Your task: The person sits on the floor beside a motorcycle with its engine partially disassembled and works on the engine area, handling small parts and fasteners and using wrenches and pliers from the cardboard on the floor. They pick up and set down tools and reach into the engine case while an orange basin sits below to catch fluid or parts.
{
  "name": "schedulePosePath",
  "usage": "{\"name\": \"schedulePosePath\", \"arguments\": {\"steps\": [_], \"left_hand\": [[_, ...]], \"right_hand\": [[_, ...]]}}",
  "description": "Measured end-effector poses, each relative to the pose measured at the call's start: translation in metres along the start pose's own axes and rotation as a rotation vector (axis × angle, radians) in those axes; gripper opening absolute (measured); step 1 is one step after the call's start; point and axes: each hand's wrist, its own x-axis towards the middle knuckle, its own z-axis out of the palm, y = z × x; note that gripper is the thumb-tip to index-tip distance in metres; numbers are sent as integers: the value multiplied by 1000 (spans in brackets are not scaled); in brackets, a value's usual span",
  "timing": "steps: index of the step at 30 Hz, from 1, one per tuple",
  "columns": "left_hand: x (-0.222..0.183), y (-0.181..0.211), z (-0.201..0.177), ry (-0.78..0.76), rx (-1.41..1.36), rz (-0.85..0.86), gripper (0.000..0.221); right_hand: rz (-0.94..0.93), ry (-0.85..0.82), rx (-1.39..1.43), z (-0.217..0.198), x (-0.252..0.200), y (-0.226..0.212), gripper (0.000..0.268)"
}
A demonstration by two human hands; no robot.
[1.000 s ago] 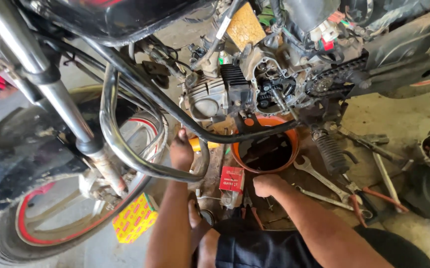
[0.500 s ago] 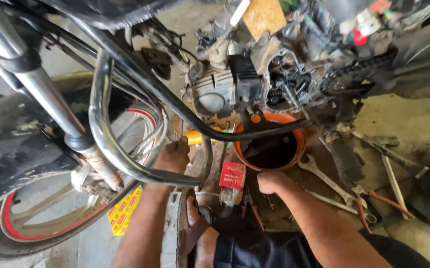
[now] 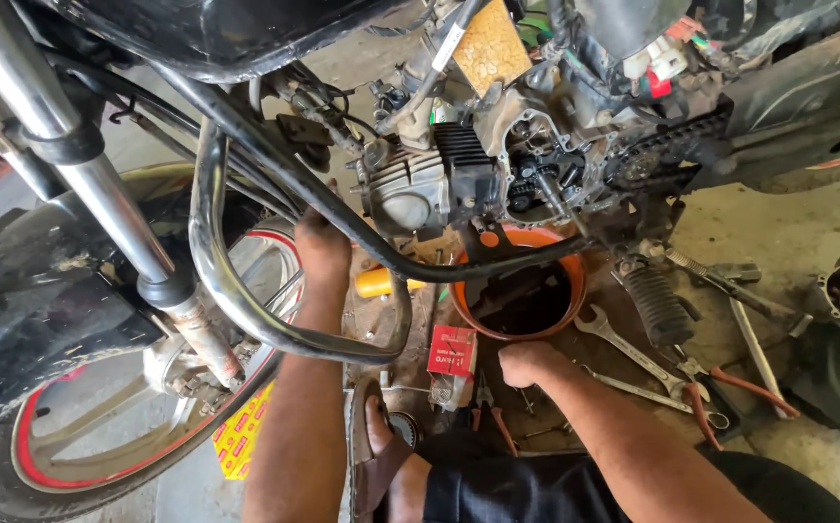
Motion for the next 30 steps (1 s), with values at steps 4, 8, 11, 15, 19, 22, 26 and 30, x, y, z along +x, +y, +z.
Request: {"name": "schedulePosePath", "arguments": {"steps": [4,8,11,15,19,22,26,30], "left_hand": [[10,-42,7,-20,26,226,30],[15,-43,14,-111,-460,260,26],[8,-19,12,-126,-476,192,33],[12,-18,11,-159,-464,44,44],[-2,3,12,-126,-457,6,46],[-6,14,15,-105,-445,5,52],[-9,10,19,13,-440,-150,67],[-5,-110,22,40,159,279,49]], "right_hand": [[18,-24,20,3,4,-2,20],[7,7,18,7,12,0,20],[9,10,17,6,13,2,19],[-6,26,-2,7,19,6,20],[2,9,18,6,21,0,19],[6,6,1,6,22,1,19],[35,-9,24,4,13,-1,18],[12,24,25,0,3,0,17]]}}
